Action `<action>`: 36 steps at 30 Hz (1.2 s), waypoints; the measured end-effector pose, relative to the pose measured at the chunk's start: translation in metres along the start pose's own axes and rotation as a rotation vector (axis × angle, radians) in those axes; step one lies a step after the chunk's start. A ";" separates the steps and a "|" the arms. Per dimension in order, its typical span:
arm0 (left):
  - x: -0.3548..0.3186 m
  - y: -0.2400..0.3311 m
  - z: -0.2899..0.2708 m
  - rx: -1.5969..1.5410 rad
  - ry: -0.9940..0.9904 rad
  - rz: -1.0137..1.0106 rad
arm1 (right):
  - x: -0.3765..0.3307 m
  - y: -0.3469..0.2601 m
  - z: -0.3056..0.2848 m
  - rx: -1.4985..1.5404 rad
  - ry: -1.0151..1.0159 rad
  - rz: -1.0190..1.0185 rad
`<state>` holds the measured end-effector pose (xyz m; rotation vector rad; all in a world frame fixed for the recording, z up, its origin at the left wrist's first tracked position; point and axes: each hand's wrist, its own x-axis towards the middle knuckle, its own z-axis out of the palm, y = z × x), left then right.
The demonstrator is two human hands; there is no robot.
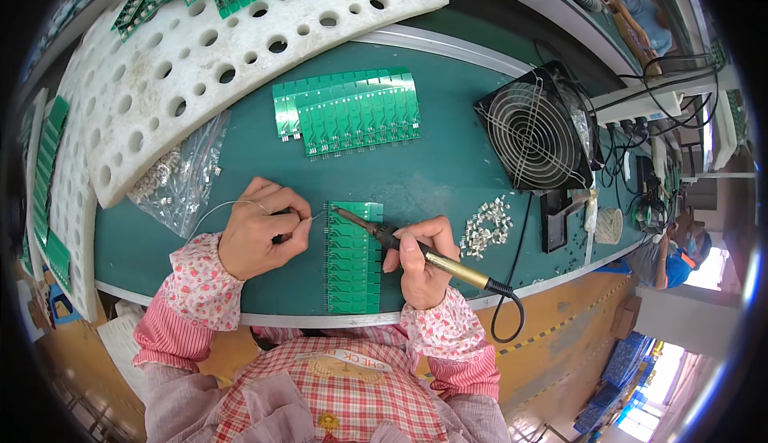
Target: The person solders connections on electronic circuit board strips using a soldering iron and soldering wire.
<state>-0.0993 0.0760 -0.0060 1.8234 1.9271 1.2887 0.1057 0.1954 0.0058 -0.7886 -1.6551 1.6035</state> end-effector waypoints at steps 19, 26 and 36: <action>0.001 -0.001 0.000 0.021 0.000 0.020 | -0.007 0.004 -0.001 -0.114 0.000 -0.092; 0.001 -0.003 0.000 -0.013 0.016 -0.010 | -0.007 0.006 -0.003 -0.082 0.038 -0.047; 0.003 -0.004 0.005 0.043 0.003 0.012 | -0.001 0.005 -0.002 -0.067 -0.014 -0.046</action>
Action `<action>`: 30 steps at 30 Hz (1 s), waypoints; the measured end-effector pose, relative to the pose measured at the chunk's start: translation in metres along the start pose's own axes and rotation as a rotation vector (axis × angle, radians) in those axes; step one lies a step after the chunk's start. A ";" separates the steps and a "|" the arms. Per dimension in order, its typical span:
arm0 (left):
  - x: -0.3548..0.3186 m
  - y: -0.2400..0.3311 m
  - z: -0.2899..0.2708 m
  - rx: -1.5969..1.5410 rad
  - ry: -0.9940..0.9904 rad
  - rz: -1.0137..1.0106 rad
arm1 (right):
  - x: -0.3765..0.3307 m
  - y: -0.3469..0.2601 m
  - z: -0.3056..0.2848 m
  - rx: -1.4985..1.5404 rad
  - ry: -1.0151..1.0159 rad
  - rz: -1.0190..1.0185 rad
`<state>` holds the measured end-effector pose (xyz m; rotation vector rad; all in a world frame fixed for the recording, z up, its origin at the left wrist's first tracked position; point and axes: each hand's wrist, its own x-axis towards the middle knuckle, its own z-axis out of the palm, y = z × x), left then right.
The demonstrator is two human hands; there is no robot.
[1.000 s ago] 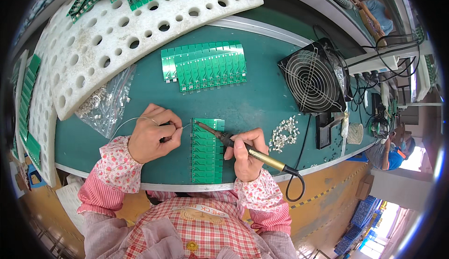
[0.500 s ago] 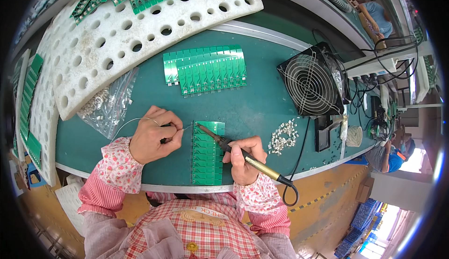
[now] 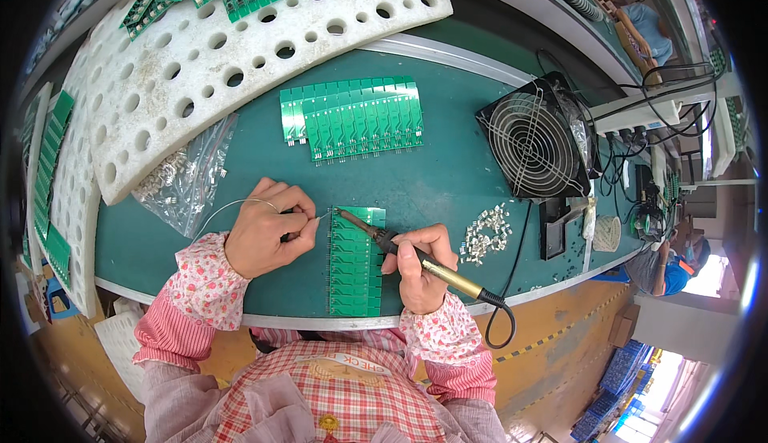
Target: The person solders connections on electronic circuit board strips using a soldering iron and soldering wire.
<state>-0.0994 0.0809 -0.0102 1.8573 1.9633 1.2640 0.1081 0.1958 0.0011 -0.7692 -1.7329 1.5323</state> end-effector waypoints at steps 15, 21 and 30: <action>-0.007 0.008 -0.005 -0.001 -0.017 -0.072 | -0.004 -0.003 -0.002 -0.051 0.033 -0.027; -0.015 0.017 -0.003 -0.003 0.000 -0.109 | -0.012 -0.005 -0.009 0.023 0.057 -0.003; -0.013 0.016 0.001 0.006 -0.036 -0.072 | -0.009 -0.007 -0.009 0.000 -0.006 0.031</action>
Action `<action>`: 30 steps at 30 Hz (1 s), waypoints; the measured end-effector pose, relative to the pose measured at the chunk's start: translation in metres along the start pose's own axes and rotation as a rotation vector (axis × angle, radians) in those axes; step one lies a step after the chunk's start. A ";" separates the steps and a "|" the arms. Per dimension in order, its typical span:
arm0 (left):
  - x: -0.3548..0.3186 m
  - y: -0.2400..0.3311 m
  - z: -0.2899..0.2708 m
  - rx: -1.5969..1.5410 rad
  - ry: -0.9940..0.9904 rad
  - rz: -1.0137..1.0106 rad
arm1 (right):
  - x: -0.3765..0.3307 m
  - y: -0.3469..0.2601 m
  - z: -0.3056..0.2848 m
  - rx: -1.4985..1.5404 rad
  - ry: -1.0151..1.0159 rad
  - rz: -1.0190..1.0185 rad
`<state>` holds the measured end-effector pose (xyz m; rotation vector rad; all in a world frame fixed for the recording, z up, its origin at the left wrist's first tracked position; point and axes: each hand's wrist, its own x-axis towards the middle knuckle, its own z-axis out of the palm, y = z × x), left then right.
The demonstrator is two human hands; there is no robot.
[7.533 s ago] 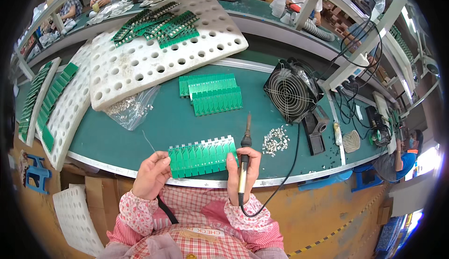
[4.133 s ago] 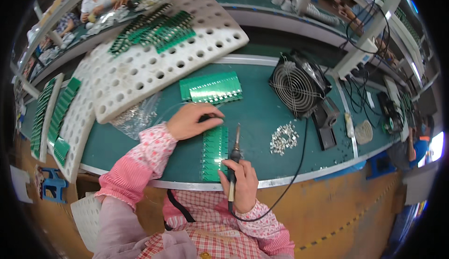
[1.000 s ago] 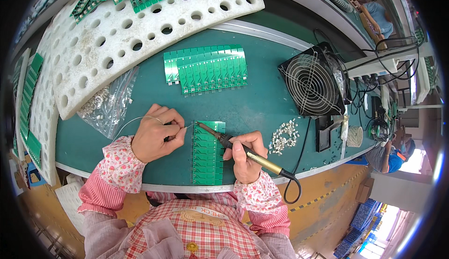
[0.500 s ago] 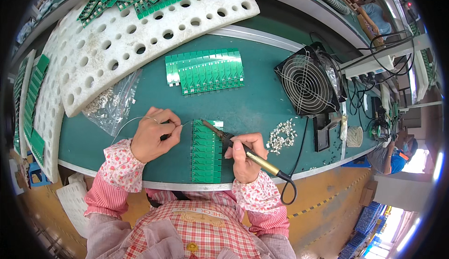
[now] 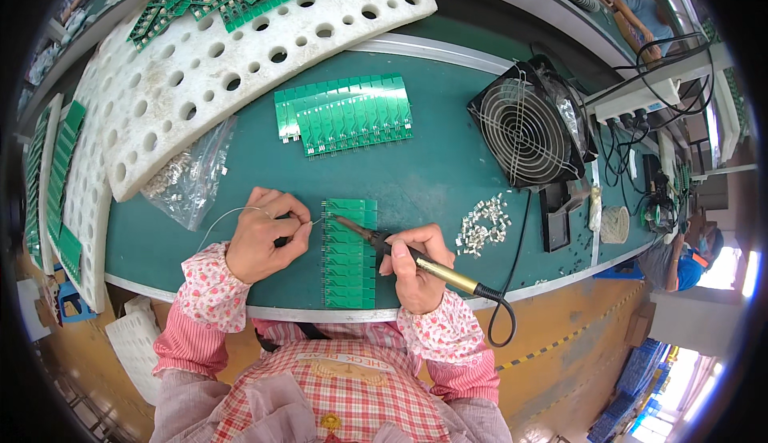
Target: The person solders connections on electronic circuit board strips using a soldering iron and soldering wire.
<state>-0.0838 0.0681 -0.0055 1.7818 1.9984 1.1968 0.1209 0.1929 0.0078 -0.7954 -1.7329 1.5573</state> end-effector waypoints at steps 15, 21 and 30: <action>0.001 0.000 0.002 0.036 0.015 -0.001 | 0.001 0.001 0.001 -0.025 -0.047 0.006; 0.003 0.000 0.004 0.053 0.031 0.022 | 0.000 0.002 0.000 -0.027 -0.043 0.006; 0.001 -0.001 0.002 0.008 0.027 -0.021 | 0.000 0.001 0.002 0.019 0.014 -0.005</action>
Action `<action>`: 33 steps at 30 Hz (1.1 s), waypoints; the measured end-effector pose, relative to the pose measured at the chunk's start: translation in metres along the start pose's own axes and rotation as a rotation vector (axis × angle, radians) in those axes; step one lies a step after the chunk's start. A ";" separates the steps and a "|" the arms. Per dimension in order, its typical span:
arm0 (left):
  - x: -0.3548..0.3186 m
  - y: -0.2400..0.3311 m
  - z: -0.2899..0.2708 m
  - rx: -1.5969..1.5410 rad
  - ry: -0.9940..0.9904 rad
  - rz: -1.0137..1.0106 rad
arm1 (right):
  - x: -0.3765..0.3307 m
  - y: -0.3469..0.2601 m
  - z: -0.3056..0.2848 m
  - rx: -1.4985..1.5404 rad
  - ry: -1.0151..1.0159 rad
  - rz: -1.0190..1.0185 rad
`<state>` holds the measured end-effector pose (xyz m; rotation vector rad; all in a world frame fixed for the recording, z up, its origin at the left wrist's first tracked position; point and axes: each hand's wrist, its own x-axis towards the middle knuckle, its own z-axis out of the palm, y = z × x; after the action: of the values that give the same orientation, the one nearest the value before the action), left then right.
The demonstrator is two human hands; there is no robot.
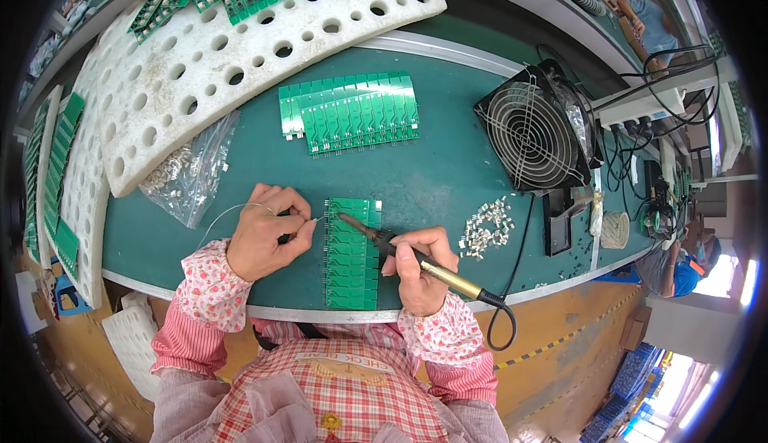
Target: The person solders connections on electronic circuit board strips using a soldering iron and soldering wire.
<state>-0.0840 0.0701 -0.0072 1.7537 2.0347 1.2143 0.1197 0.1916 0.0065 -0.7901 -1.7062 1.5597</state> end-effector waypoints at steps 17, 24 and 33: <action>0.002 0.000 0.004 0.061 -0.004 0.032 | 0.001 0.000 0.000 -0.031 -0.051 0.003; -0.008 0.005 -0.005 0.041 -0.023 -0.025 | -0.010 0.001 -0.003 0.012 0.059 0.015; -0.009 0.007 0.000 0.077 -0.003 0.047 | -0.014 0.001 -0.005 0.027 0.013 0.011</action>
<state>-0.0764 0.0618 -0.0059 1.8475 2.0760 1.1596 0.1314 0.1833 0.0045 -0.7957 -1.6709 1.5781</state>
